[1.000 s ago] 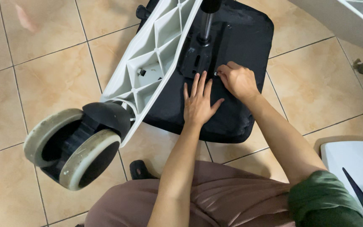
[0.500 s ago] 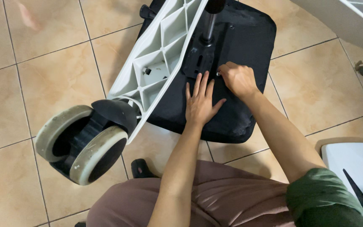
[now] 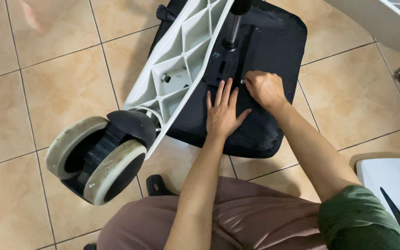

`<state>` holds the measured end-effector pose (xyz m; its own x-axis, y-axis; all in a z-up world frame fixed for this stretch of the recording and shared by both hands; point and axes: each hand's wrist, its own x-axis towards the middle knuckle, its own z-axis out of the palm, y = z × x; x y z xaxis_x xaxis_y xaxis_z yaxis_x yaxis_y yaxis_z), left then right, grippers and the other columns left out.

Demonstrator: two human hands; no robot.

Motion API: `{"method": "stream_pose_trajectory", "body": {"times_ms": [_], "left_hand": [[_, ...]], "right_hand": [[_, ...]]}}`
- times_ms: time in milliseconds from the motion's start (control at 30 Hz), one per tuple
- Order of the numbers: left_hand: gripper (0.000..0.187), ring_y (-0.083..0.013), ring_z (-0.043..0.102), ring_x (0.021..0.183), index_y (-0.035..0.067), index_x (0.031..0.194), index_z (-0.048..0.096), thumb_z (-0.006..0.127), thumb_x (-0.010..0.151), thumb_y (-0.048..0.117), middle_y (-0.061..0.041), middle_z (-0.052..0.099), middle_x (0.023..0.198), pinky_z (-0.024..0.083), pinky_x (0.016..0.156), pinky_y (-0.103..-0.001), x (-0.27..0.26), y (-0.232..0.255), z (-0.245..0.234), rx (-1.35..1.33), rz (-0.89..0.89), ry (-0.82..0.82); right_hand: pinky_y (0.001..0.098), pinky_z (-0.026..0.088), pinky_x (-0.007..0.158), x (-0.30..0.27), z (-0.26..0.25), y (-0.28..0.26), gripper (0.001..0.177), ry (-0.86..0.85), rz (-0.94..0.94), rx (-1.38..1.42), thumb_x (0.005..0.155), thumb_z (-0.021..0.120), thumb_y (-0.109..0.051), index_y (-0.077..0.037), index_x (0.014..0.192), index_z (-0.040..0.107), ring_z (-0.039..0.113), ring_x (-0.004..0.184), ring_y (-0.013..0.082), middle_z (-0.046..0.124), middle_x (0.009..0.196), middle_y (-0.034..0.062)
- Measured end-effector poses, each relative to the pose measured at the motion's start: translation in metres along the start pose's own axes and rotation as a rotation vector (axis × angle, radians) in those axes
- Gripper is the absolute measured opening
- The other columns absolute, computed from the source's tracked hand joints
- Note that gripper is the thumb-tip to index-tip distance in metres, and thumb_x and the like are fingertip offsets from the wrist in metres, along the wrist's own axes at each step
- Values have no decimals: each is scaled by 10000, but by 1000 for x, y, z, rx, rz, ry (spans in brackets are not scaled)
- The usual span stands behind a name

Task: The person disassembles an office chair by removing the backrest and then unscrewing the seat from the base using an Allen key. The person works on the floor, handling the chair parts and tools throughout the process.

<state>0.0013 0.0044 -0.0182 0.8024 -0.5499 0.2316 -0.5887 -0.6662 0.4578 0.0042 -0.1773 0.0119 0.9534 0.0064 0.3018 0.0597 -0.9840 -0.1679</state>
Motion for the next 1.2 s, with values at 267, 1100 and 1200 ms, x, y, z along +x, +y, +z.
{"method": "stream_pose_trajectory", "body": {"times_ms": [267,1100,1200], "left_hand": [[799,-222,156,1571,111,1454,533,700,848,604,-40,245,1676,176,1246,-608,1,1,-2,11,-31,-62],[190,-230,750,831,125,793,755,755,863,301,-48,738,883,603,676,-387,117,34,30,340,796,-205],[223,-241,751,787,137,826,770,743,855,356,-44,741,867,600,642,-390,126,38,30,384,809,-283]], "right_hand": [[461,566,667,15,-9,-9,134,-103,78,21,899,732,-206,-73,916,735,720,768,341,750,854,117],[234,523,595,-87,22,47,273,311,875,886,985,718,-298,-28,1001,760,666,654,76,742,767,29],[237,521,604,-88,24,53,283,257,899,885,979,719,-316,-38,987,767,668,639,82,741,747,25]]}}
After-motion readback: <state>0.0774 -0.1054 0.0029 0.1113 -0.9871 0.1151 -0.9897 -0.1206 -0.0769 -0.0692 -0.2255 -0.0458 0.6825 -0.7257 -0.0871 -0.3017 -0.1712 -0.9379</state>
